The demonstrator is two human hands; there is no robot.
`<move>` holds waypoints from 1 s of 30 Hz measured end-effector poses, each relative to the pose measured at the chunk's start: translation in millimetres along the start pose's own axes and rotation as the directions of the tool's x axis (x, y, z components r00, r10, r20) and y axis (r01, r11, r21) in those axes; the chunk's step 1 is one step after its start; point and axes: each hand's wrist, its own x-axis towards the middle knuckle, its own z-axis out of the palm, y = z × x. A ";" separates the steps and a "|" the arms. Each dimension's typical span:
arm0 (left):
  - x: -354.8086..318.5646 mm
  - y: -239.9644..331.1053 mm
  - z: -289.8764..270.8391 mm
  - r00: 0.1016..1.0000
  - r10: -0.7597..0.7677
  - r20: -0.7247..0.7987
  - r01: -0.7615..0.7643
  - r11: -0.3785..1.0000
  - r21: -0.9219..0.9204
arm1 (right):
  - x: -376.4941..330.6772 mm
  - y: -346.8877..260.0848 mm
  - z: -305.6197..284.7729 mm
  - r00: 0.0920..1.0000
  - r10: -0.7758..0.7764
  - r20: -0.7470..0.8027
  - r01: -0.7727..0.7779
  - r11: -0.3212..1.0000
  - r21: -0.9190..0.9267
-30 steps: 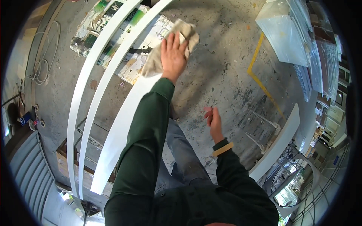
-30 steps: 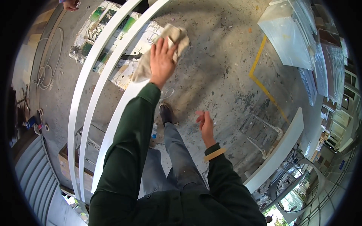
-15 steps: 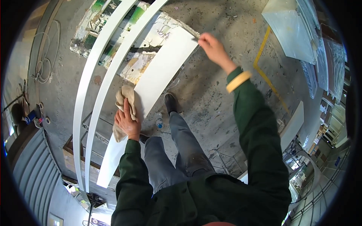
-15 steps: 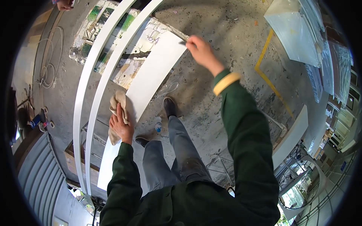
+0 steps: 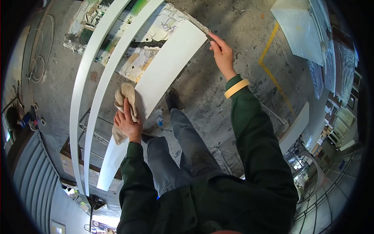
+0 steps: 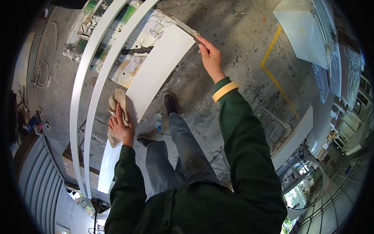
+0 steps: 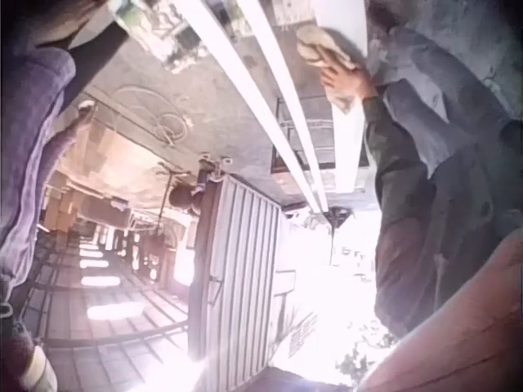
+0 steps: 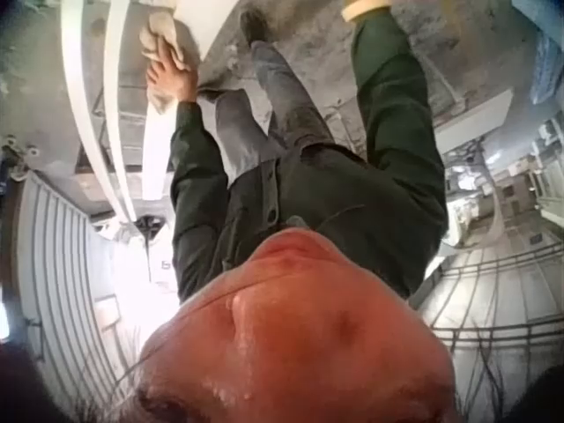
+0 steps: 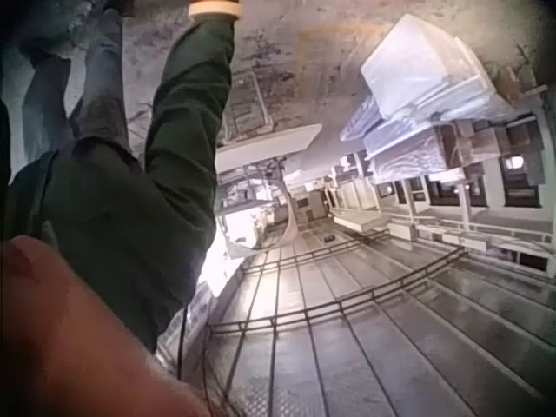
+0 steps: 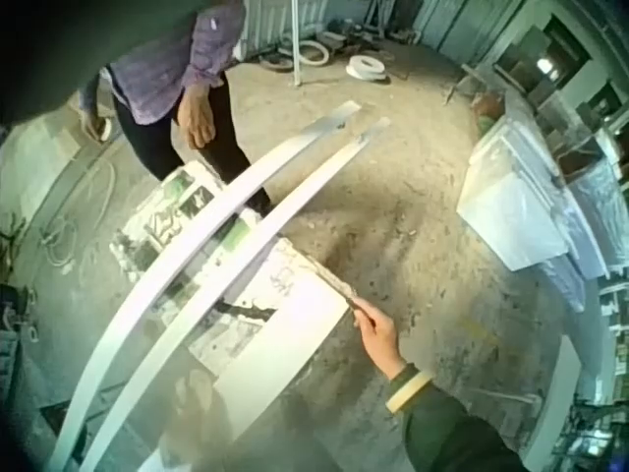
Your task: Cleaning and preparing curved white furniture components using a cloth and a small scraping tool.
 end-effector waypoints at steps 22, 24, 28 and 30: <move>0.3 1.2 -0.3 1.000 0.001 -0.027 -0.001 1.000 0.007 | -72.6 -58.2 47.2 0.998 0.029 0.048 -0.030 0.999 0.035; 0.4 1.0 -0.4 1.000 -0.005 -0.006 0.005 1.000 0.004 | -42.4 -50.4 43.8 0.973 -0.223 -0.053 0.208 0.956 -0.205; 0.5 -0.3 -1.7 1.000 -0.009 -0.012 0.009 1.000 -0.004 | -6.9 -28.6 56.2 0.958 -0.276 -0.084 0.241 0.926 -0.289; -0.8 0.4 -2.0 1.000 -0.011 0.020 0.012 1.000 -0.014 | 6.8 -26.1 58.1 0.978 -0.095 -0.187 0.058 0.979 -0.193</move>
